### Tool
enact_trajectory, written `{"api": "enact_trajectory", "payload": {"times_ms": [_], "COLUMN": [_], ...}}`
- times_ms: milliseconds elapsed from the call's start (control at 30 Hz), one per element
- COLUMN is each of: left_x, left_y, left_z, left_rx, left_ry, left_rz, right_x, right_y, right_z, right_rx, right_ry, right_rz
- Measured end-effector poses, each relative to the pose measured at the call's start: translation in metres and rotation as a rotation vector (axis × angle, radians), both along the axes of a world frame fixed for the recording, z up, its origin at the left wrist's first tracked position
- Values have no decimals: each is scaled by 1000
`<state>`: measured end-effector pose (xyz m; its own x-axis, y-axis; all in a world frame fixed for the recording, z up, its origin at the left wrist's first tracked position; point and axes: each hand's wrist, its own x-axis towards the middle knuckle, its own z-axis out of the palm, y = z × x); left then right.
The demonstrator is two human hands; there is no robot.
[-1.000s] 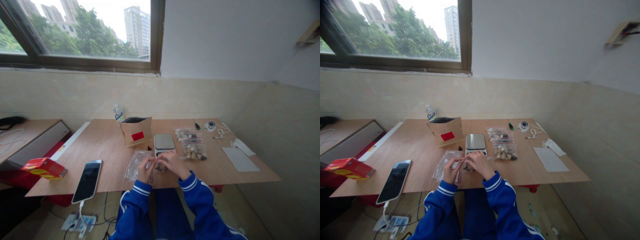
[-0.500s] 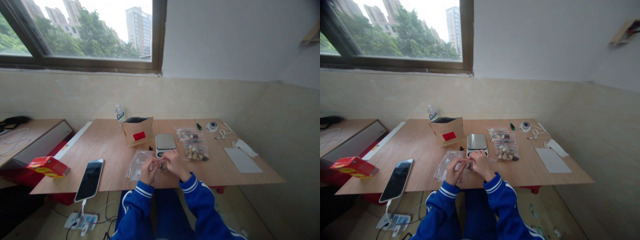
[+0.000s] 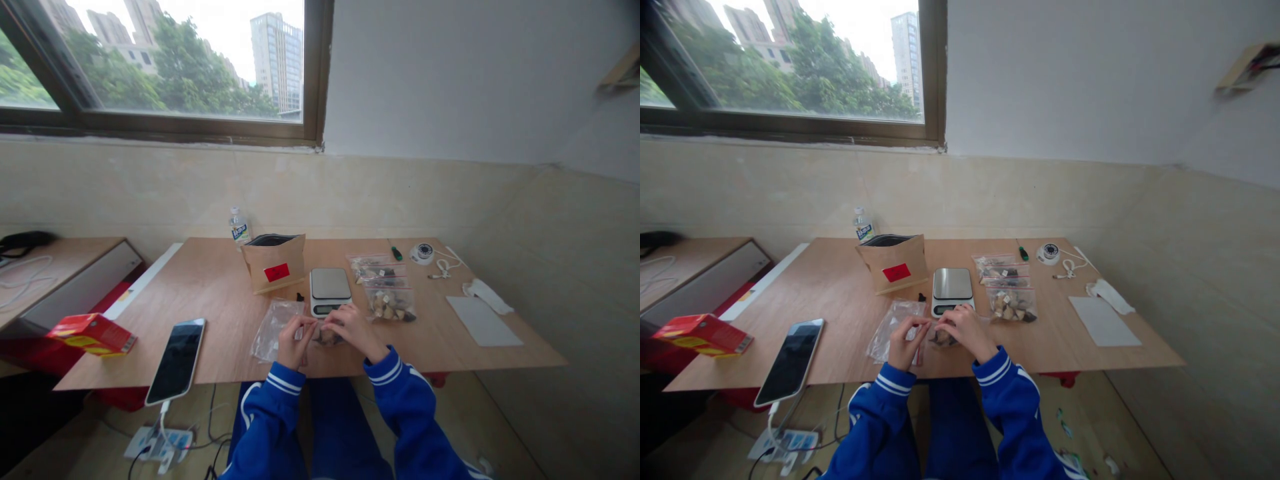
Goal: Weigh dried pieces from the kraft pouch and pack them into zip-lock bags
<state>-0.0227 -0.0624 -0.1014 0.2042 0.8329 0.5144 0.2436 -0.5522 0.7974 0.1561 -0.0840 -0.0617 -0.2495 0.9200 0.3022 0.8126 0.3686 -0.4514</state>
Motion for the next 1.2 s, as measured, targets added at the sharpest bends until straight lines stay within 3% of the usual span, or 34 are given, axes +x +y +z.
{"api": "enact_trajectory", "payload": {"times_ms": [133,467,767,1067,1200], "left_x": [3,8,13,13,12], "left_y": [1,6,13,15,14], "left_z": [1,6,-2,-3,-4], "left_rx": [-30,-116,11,95,123], "left_ry": [-8,27,80,138,123], "left_rz": [13,-168,-110,-83,-41], "right_x": [4,-5,16,17,22], "right_y": [-3,-2,-7,-10,-10], "right_z": [-3,-16,-8,-14,-15], "right_rx": [3,93,-11,46,57], "right_ry": [-26,-190,-53,-27,-2], "right_rz": [-22,-109,12,-111,-35]}}
